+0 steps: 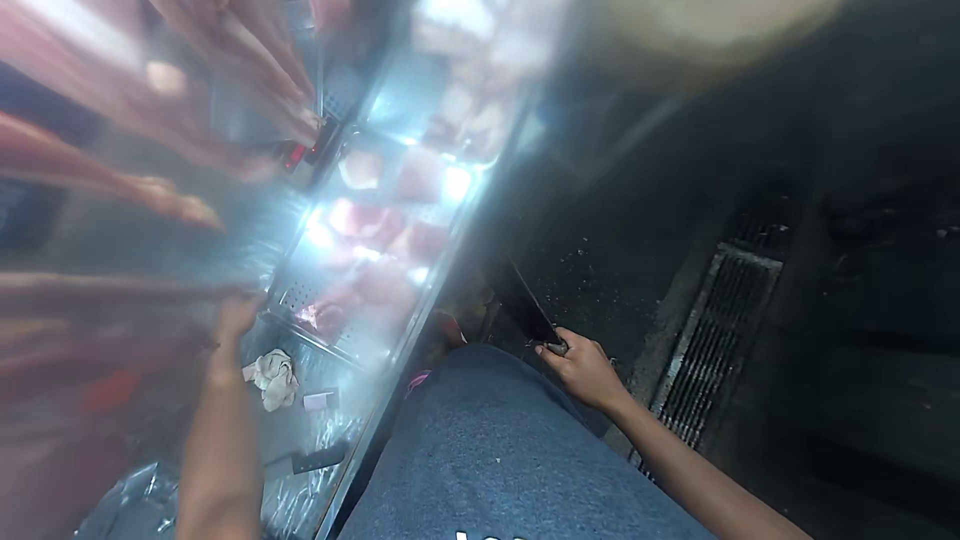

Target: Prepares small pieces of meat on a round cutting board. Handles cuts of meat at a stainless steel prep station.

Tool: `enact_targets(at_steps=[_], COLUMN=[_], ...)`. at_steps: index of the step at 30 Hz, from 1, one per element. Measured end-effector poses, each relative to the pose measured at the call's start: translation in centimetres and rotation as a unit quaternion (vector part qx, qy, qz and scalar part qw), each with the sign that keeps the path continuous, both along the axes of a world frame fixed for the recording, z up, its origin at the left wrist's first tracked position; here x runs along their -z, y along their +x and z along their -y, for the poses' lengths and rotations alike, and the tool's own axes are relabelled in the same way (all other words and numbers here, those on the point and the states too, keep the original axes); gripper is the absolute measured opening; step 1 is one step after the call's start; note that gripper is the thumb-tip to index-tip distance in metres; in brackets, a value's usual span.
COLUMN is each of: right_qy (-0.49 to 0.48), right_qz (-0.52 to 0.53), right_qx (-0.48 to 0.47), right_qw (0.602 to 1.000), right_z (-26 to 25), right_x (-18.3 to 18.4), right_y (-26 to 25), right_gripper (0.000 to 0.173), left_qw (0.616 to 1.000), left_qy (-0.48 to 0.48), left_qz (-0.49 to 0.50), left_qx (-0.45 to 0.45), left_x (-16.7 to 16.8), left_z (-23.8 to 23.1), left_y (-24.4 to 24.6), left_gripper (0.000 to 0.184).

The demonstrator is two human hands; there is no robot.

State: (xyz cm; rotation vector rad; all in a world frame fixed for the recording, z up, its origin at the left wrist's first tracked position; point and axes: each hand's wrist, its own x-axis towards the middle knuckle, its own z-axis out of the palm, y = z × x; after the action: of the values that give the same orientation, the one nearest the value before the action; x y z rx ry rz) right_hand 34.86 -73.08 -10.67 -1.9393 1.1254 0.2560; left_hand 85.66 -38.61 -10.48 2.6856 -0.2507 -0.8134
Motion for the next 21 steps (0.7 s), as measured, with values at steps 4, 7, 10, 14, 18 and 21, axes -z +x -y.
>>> enact_targets(at_steps=[4,7,10,14,18,21], right_qy=[0.033,0.049,0.039,0.041,0.02,-0.017], right_qz=[0.048,0.072,0.037,0.033,0.057,0.063], right_qx=[0.049,0.055,0.036,0.024,0.022,0.037], right_qw=[0.997,0.995,0.998,0.998,0.998,0.997], right_z=[-2.9,-5.1,-7.1,-10.5,-13.8,-15.4], right_x=[0.2,0.2,-0.4,-0.6,-0.9,-0.9], right_y=[0.7,1.1,1.1,0.1,-1.8,-3.5], right_gripper=[0.027,0.027,0.027,0.026,0.027,0.027], left_qw=[0.998,0.991,0.989,0.989,0.994,0.987], left_qy=[-0.055,-0.104,-0.141,-0.043,-0.097,-0.134], left_qz=[-0.033,0.003,0.044,0.076,0.044,0.009], left_qx=[-0.028,-0.08,-0.023,0.121,0.002,-0.092], left_x=[2.2,4.7,5.4,5.3,5.4,5.3], left_z=[-4.0,-6.0,-4.4,-0.2,-1.0,-4.2], left_y=[-5.1,-9.3,-12.4,-11.6,-7.1,-4.4], left_gripper=[0.039,0.046,0.079,0.096,0.079,0.072])
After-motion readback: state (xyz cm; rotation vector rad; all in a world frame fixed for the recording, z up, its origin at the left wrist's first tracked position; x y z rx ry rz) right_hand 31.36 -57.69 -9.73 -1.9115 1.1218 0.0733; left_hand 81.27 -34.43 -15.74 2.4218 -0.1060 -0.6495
